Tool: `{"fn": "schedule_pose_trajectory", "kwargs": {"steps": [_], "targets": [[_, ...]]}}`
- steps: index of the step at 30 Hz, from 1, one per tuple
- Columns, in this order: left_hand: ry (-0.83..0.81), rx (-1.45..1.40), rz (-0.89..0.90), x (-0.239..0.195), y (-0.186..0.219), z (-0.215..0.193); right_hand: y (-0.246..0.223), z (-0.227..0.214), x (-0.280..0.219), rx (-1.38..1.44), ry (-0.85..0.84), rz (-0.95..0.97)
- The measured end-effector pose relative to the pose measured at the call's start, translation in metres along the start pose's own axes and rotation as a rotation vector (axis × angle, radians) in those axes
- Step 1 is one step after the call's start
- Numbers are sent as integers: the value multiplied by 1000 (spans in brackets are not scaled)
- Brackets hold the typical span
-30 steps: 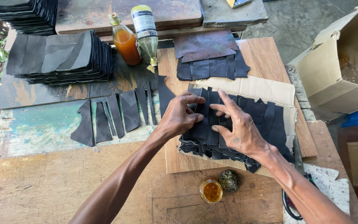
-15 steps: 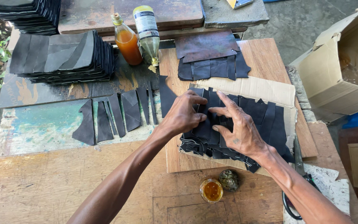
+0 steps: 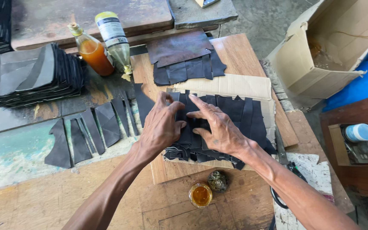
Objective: The person repeatedly picks up small black leather pieces from a stack, applies a viscous amber liquid to the edges using a small stone, and places the treated pieces onto a separate pile. The process is repeated continuously throughout the clip.
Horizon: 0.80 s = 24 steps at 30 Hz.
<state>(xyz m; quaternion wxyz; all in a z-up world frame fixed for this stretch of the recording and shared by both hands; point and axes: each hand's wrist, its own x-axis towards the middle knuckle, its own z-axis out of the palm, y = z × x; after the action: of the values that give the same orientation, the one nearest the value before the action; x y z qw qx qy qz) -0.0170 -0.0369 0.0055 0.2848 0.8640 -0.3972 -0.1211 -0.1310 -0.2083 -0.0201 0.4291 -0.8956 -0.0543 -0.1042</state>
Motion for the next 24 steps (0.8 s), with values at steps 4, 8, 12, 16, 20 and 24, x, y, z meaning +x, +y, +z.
{"fn": "schedule_pose_trajectory", "kwargs": {"steps": [4,8,12,16,20,24], "targets": [[35,-95,-42,-3,-1,-14,-4,-20,2,11,80,47],[172,-156,-36,-16,-14,-45,-1,-95,-9,-277,479,-192],[235,-197,-70,-27,-27,-56,14,-127,-20,7,539,147],[387,-188,-101,16,-62,-40,46,-125,10,-125,483,264],[335,-307,-342,88,-117,-11,96,-109,62,-171,232,252],[304,-343,-350,170,-184,25,139,-80,103,-125,47,409]]}}
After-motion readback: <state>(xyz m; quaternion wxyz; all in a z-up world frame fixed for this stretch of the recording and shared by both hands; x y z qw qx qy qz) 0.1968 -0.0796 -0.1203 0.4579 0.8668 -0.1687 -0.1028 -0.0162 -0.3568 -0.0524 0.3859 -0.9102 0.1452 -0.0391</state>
